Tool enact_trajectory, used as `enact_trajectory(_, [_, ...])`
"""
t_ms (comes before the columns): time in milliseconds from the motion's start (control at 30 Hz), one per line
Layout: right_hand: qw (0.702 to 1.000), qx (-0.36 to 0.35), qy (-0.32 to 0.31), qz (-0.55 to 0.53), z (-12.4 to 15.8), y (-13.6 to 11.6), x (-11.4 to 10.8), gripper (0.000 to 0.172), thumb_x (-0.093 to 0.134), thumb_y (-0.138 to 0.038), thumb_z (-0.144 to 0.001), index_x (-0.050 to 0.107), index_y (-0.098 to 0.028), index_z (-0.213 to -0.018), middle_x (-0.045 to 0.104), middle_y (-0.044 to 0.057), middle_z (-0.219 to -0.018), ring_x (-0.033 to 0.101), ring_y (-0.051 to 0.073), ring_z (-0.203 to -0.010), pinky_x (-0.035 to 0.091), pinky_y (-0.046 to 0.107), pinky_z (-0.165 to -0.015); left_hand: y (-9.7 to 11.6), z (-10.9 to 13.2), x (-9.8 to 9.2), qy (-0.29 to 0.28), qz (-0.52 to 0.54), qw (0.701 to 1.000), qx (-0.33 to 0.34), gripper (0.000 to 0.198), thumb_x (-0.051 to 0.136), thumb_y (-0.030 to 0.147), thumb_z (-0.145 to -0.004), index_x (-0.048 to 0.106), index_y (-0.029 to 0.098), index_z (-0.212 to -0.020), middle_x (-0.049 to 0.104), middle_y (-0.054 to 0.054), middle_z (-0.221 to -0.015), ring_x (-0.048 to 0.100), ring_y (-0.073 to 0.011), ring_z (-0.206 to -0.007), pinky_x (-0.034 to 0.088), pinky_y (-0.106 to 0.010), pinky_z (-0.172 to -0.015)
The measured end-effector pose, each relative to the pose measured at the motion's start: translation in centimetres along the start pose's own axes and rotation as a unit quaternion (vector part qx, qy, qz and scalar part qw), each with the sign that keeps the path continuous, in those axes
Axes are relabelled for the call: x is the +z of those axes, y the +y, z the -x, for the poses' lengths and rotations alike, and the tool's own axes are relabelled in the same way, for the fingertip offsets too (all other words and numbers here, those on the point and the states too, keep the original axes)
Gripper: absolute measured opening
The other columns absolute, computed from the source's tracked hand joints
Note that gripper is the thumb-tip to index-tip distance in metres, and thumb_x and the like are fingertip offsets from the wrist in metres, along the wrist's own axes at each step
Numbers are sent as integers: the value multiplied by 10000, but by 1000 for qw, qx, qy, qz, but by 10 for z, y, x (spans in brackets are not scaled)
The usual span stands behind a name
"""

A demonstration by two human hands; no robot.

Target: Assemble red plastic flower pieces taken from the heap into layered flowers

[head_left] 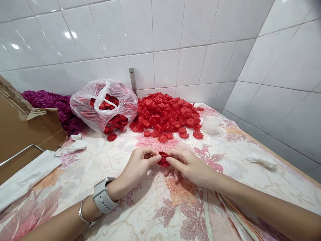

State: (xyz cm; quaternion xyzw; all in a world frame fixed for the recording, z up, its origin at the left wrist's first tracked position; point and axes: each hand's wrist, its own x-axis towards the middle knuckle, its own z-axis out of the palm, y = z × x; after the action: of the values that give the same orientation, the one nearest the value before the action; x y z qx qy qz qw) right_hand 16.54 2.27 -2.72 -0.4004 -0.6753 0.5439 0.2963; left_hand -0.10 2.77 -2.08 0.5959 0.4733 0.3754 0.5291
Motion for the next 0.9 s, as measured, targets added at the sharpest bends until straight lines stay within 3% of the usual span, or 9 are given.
enact_trajectory(167, [998, 4, -21, -52, -4, 1, -6, 176, 450, -299, -835, 513, -149, -767, 639, 35, -634, 563, 98, -443, 464, 203, -396, 2, -1, 1, -21, 111, 992, -63, 149, 680, 256, -622, 626, 122, -587, 624, -26, -576, 578, -135, -566, 452, -264, -601])
enact_trajectory(433, [993, -7, -32, -113, -6, 2, -10, 205, 508, -350, -799, 524, -151, -755, 639, 29, -637, 553, 102, -425, 456, 224, -389, 1, -4, -1, -46, 153, 985, -60, 148, 680, 241, -635, 611, 116, -596, 608, -18, -612, 566, -111, -586, 472, -267, -684])
enact_trajectory(567, [999, 3, 50, 3, -1, -4, -5, 136, 451, -238, -804, 507, -166, -704, 597, 2, -574, 525, 100, -424, 348, 199, -370, 2, -1, 2, -8, 14, 1000, 20, 166, 647, 290, -686, 584, 138, -665, 606, -9, -653, 594, -139, -635, 482, -281, -668])
enact_trajectory(700, [975, -62, 136, 165, 3, -8, -2, 219, 457, -188, -780, 429, -186, -562, 472, -32, -511, 438, 98, -455, 292, 225, -432, 2, 5, 5, -9, -125, 985, 118, 214, 675, 307, -673, 555, 167, -782, 621, -18, -798, 616, -169, -751, 495, -283, -696])
enact_trajectory(900, [951, -92, 132, 264, 5, -8, 1, 217, 413, -160, -806, 421, -186, -590, 493, -18, -572, 435, 114, -535, 288, 243, -507, 0, 9, 4, 29, -261, 944, 198, 103, 565, 272, -772, 594, 182, -811, 627, -29, -804, 592, -165, -751, 489, -274, -677])
